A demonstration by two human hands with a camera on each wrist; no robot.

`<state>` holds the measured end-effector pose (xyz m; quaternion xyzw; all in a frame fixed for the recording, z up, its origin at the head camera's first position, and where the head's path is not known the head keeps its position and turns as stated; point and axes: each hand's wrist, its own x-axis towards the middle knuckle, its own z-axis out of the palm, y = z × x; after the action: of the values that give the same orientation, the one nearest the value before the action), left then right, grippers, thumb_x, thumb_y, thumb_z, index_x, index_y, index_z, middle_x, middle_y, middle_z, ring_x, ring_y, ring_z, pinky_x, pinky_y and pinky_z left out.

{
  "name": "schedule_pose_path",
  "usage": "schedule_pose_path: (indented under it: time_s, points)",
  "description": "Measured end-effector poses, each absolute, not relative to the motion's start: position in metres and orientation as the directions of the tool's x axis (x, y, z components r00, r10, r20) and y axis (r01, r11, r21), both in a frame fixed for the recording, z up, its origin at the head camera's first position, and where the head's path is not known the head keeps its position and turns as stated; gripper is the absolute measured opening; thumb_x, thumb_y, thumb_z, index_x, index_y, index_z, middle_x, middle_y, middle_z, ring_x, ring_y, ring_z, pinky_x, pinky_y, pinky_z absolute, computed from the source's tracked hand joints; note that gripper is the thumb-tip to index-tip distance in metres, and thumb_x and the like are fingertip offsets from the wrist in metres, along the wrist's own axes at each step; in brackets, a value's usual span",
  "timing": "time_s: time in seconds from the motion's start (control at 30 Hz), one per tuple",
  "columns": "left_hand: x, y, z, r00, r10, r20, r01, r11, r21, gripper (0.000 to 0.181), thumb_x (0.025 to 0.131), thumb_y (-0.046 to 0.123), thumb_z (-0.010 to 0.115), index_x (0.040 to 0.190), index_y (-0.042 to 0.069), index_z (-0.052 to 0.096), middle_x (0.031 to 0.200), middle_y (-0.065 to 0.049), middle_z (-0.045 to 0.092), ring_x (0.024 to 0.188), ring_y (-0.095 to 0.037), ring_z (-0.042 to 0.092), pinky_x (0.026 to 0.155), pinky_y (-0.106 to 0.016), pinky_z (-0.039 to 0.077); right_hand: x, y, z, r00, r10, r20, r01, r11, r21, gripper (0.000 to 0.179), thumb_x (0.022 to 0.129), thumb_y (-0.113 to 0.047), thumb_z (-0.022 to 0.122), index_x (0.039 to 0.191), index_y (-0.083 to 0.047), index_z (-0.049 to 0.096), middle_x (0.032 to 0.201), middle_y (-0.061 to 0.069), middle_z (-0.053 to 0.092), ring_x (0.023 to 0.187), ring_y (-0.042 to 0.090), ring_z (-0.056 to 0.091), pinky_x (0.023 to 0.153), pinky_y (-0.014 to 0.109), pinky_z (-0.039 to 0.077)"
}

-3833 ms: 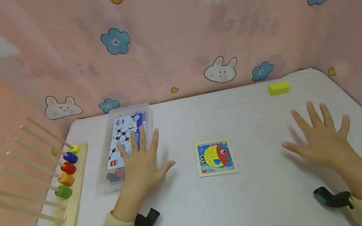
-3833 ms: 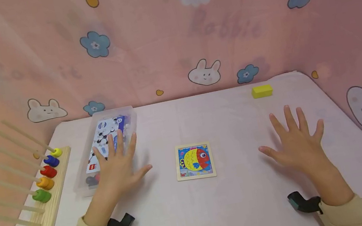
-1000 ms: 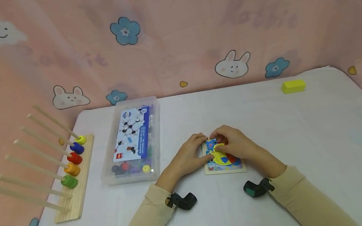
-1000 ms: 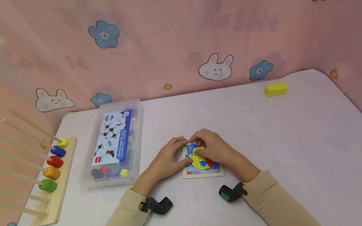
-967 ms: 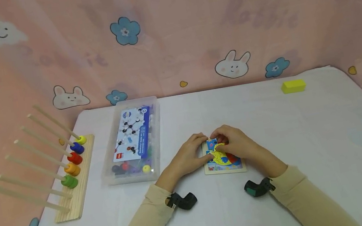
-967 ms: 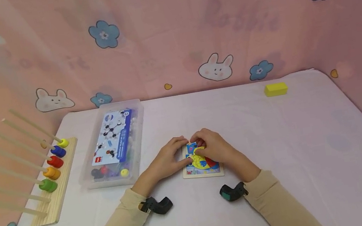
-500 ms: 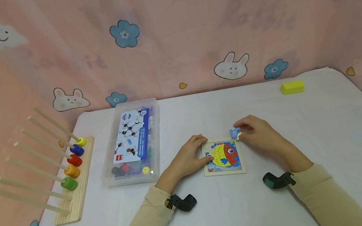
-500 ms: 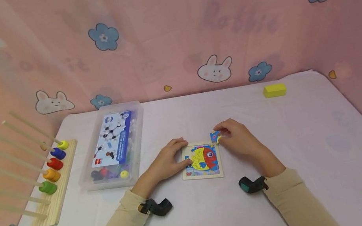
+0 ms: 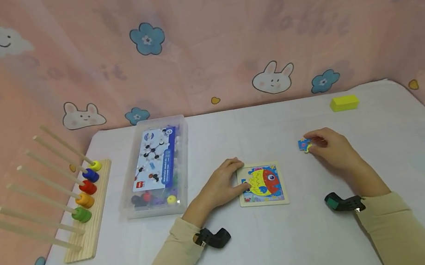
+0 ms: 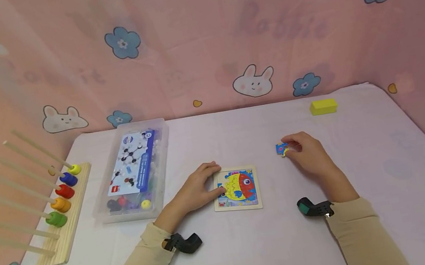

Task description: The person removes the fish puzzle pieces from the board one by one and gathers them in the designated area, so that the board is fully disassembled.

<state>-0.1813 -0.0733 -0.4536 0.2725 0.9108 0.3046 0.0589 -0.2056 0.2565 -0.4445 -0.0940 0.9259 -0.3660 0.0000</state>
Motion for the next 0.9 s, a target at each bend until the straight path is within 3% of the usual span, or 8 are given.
schedule_pose_path:
  time_s: [0.9]
  points:
    - [-0.1821, -0.0741, -0.4559, -0.846, 0.529, 0.067, 0.463, 0.667, 0.584, 0.062, 0.085, 0.037, 0.07, 0.135, 0.005, 0.051, 0.142, -0.008, 0.046, 0.137, -0.021, 0.038, 0.114, -0.033, 0.033, -0.207, 0.2617, -0.4517, -0.986, -0.151, 0.065, -0.155, 0.718, -0.678, 0.041, 0.092, -0.008, 0.059, 0.13, 0.004, 0.05, 0.13, 0.024, 0.048, 0.123, 0.041, 0.044, 0.104, 0.058, 0.036]
